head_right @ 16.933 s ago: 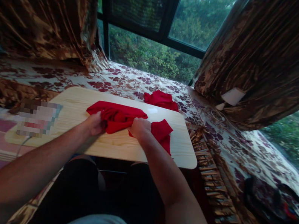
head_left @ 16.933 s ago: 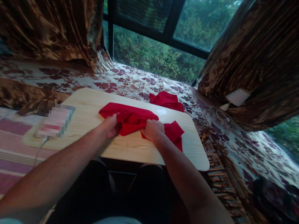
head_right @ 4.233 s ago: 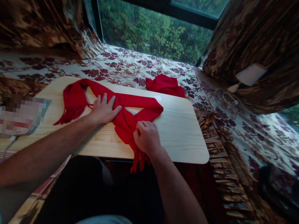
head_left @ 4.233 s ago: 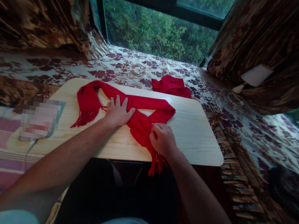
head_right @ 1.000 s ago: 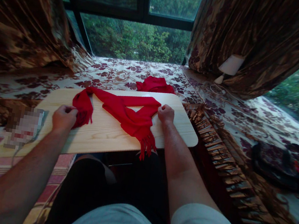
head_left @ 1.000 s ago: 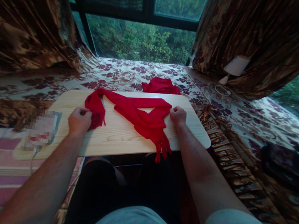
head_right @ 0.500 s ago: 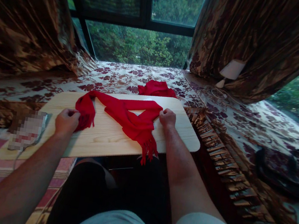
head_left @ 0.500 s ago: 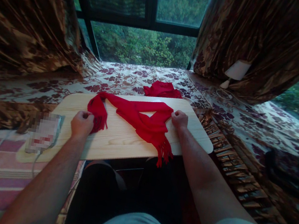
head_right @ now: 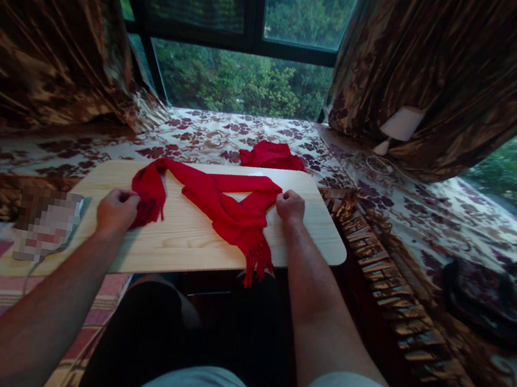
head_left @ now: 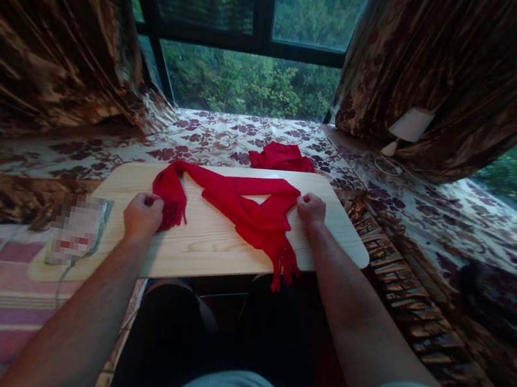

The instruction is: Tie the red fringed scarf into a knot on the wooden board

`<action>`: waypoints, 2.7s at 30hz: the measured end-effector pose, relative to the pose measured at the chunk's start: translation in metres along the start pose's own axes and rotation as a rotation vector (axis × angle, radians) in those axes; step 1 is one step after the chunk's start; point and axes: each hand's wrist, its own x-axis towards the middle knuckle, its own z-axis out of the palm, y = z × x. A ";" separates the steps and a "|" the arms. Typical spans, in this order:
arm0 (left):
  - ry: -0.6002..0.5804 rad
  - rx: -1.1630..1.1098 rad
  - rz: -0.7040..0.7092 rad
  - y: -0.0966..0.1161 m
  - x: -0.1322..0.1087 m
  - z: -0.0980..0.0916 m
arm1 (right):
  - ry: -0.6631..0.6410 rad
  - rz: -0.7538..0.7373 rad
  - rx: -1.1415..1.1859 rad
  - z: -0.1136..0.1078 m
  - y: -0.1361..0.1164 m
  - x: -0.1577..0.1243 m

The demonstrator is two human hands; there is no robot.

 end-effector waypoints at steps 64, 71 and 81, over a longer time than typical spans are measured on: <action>-0.146 0.435 0.396 0.011 -0.014 0.006 | -0.045 0.041 0.162 -0.012 -0.003 0.002; -0.130 0.448 0.409 0.012 -0.014 0.006 | 0.011 -0.042 0.382 -0.036 -0.030 -0.033; -0.109 0.343 0.341 0.010 -0.013 0.006 | -0.134 -0.636 0.263 -0.056 -0.040 -0.100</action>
